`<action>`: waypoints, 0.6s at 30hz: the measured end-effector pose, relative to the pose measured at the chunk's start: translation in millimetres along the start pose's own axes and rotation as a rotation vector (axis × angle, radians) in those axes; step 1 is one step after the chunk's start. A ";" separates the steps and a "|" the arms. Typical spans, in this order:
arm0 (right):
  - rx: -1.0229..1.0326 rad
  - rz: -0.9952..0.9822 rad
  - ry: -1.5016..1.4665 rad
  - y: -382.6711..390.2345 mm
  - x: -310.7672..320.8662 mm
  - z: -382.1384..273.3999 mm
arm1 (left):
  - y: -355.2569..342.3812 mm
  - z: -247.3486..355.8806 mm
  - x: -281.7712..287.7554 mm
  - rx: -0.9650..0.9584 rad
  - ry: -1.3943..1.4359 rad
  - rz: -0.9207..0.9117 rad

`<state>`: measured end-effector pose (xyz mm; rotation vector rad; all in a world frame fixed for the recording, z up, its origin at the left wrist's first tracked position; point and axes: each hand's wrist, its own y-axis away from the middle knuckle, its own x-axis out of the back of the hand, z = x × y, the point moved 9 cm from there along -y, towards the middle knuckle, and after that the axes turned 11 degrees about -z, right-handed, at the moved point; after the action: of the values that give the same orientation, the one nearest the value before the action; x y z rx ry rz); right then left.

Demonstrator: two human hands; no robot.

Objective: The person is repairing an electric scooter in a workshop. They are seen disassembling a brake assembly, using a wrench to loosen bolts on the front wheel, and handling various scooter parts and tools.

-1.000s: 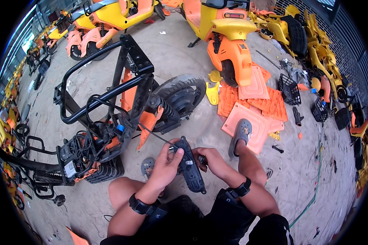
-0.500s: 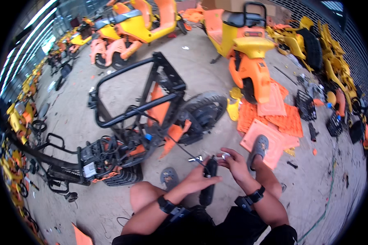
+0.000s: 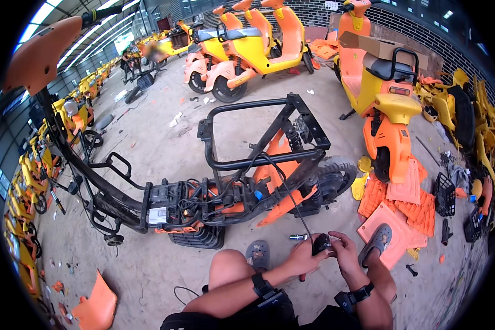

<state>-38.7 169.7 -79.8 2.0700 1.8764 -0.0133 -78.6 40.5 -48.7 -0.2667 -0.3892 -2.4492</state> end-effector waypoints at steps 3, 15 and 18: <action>-0.025 -0.027 -0.005 2.6 -1.9 2.9 | -1.3 -0.2 7.6 -0.019 -0.011 0.116; -0.089 -0.083 -0.135 6.2 -7.4 9.1 | -9.4 -5.7 13.2 -0.078 0.011 0.195; -0.081 -0.079 -0.131 5.0 -8.8 11.1 | -5.3 4.3 18.6 -0.129 -0.095 0.234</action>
<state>-32.5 158.0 -87.0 1.8940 1.8467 -0.0893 -95.9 35.5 -40.5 -0.4592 -0.2264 -2.2395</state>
